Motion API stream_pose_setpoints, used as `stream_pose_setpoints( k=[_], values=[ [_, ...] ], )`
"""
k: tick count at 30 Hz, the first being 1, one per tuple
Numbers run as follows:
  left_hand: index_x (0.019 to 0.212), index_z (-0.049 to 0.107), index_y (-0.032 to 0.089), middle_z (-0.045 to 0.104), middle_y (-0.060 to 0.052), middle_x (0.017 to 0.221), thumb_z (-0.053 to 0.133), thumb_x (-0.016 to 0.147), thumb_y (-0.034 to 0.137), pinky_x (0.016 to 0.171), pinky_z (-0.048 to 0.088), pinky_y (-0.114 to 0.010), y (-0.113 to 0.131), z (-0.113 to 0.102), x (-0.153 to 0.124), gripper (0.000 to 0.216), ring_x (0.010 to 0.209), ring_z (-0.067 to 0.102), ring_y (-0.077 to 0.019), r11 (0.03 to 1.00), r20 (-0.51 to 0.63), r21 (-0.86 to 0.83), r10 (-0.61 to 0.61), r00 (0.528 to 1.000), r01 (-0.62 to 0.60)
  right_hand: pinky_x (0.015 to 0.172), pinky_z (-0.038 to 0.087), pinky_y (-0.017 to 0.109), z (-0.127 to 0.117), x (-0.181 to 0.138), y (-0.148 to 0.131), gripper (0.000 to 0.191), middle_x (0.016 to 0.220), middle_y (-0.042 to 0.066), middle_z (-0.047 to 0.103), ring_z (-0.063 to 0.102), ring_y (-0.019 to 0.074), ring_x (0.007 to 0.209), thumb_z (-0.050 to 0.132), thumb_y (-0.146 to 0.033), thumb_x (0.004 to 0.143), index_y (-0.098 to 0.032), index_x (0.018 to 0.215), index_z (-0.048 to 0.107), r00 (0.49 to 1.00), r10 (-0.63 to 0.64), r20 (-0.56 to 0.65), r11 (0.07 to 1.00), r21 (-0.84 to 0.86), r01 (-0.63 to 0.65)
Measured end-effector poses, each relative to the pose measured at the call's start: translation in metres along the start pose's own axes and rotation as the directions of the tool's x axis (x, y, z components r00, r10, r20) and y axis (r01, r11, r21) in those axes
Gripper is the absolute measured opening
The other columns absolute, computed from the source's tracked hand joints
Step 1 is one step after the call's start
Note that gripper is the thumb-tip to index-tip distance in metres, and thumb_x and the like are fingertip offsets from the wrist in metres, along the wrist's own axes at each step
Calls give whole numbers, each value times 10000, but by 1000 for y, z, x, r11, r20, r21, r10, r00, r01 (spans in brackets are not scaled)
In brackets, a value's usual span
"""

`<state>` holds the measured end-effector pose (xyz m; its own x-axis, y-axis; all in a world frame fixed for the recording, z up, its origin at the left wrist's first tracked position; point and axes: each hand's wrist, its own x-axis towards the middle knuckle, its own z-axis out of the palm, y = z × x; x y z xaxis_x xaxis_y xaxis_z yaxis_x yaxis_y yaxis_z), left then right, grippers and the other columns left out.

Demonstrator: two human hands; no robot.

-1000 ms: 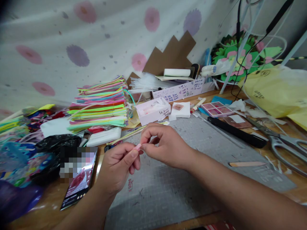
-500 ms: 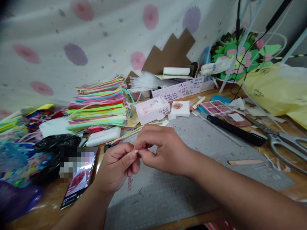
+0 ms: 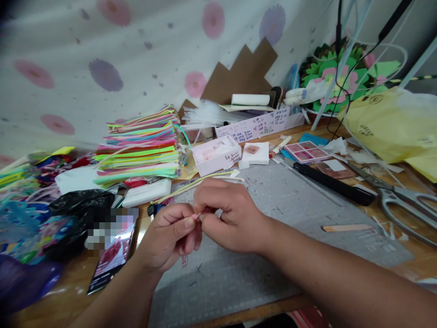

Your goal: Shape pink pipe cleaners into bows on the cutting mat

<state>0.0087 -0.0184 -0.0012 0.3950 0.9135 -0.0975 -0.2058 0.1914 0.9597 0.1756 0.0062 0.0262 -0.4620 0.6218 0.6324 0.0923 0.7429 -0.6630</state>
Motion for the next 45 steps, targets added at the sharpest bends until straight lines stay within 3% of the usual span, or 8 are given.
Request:
stream_pose_setpoints(
  k=[6,10,17,24,31,37,41,45],
  values=[
    [624,623,126,459,62,349,685,701,335,407,431,-196,-3,4,2,231,277,340,-26,956,88,-288,-36,995,60,609,445,248,-3,-1,-2,191,704,32,574,535,124,655,417,-29,725,-197,718,507,989,-121,88,992,-21,123],
    [612,615,132,450,64,349,685,695,336,402,428,-199,-3,6,2,232,278,328,-26,949,98,-308,-44,994,72,606,449,236,-4,-1,-1,182,706,26,582,541,119,662,429,-41,736,-200,734,517,980,-172,103,985,-15,174],
    [622,592,139,501,38,406,640,740,372,388,279,-180,2,-1,0,266,368,406,-51,982,17,190,6,1000,-10,559,414,221,-8,1,12,112,616,-12,553,501,98,584,502,-79,707,-173,653,528,960,170,224,976,98,-196],
    [610,548,147,482,45,438,595,768,371,396,269,-180,4,-3,1,278,380,378,-49,925,18,379,-4,1000,-3,553,409,206,-12,3,16,102,639,-21,540,486,92,595,526,-75,712,-168,670,540,918,251,306,949,108,-295],
    [609,548,152,487,39,477,549,793,309,423,301,-184,8,-5,2,242,422,412,-66,787,33,614,41,999,-53,673,421,242,-22,7,19,79,737,9,580,532,111,705,547,-112,794,-158,738,580,918,36,395,999,16,-47],
    [522,516,155,461,42,457,507,796,225,464,272,-199,12,-2,3,283,457,389,-76,495,3,857,277,961,-146,577,421,217,-18,7,19,82,694,0,578,524,103,626,607,-172,771,-160,700,568,923,257,287,966,-72,-247],
    [524,518,158,478,33,473,491,799,223,471,279,-206,12,-1,3,284,472,408,-84,509,-17,848,308,951,-149,653,437,243,-15,6,22,70,751,16,600,554,121,713,623,-165,760,-166,697,590,954,150,260,988,-70,-136],
    [565,531,160,490,36,493,508,814,265,449,280,-195,10,-4,3,271,451,394,-74,663,-47,741,212,976,-108,648,429,236,-14,4,23,90,759,11,595,546,113,709,593,-77,734,-167,727,592,971,81,227,994,-85,-63]
  ],
)
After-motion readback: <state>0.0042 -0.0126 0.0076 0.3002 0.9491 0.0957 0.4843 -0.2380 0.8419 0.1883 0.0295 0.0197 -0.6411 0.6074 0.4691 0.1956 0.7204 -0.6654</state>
